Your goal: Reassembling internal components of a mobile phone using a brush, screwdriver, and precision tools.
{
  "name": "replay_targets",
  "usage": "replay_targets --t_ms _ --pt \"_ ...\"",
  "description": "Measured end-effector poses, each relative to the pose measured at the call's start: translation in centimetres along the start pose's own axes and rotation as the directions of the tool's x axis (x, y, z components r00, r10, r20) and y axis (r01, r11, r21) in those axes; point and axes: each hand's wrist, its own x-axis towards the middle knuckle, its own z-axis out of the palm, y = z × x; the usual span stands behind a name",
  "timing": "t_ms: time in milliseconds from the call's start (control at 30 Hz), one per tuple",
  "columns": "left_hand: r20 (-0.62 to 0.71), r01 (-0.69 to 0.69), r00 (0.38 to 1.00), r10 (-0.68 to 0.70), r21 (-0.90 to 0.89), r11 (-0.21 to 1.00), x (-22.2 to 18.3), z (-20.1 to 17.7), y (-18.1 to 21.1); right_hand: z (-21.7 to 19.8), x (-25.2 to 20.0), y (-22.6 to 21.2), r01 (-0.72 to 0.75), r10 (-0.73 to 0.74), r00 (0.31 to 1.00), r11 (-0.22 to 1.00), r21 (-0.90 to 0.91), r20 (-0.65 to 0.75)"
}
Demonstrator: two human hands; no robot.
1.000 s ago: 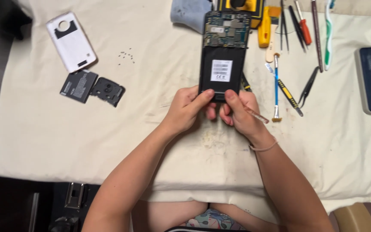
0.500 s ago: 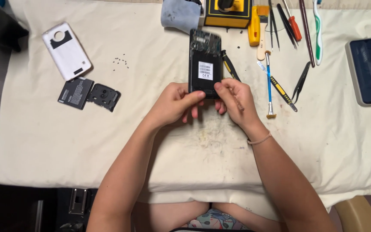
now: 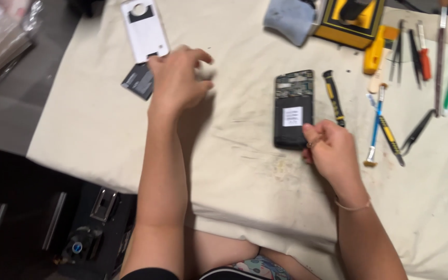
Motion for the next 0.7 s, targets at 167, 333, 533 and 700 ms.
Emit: replay_targets --t_ms 167,333,533,700 --pt "0.146 0.268 0.933 -0.328 0.326 0.907 -1.0 -1.4 -2.1 -0.5 -0.1 -0.7 0.015 -0.021 1.0 0.795 -0.607 -0.003" --pt "0.148 0.318 0.9 -0.409 0.418 0.851 -0.5 -0.2 -2.1 -1.0 2.1 3.7 0.04 -0.188 0.972 0.724 -0.688 -0.141" --pt "0.005 0.207 0.969 -0.248 0.534 0.819 -0.9 1.3 -1.3 -1.0 1.4 3.6 0.35 -0.514 0.81 0.81 -0.471 -0.282" --pt "-0.007 0.06 0.998 -0.064 0.479 0.876 -2.0 0.2 2.5 0.1 0.4 1.9 0.584 -0.53 0.778 0.808 0.079 -0.337"
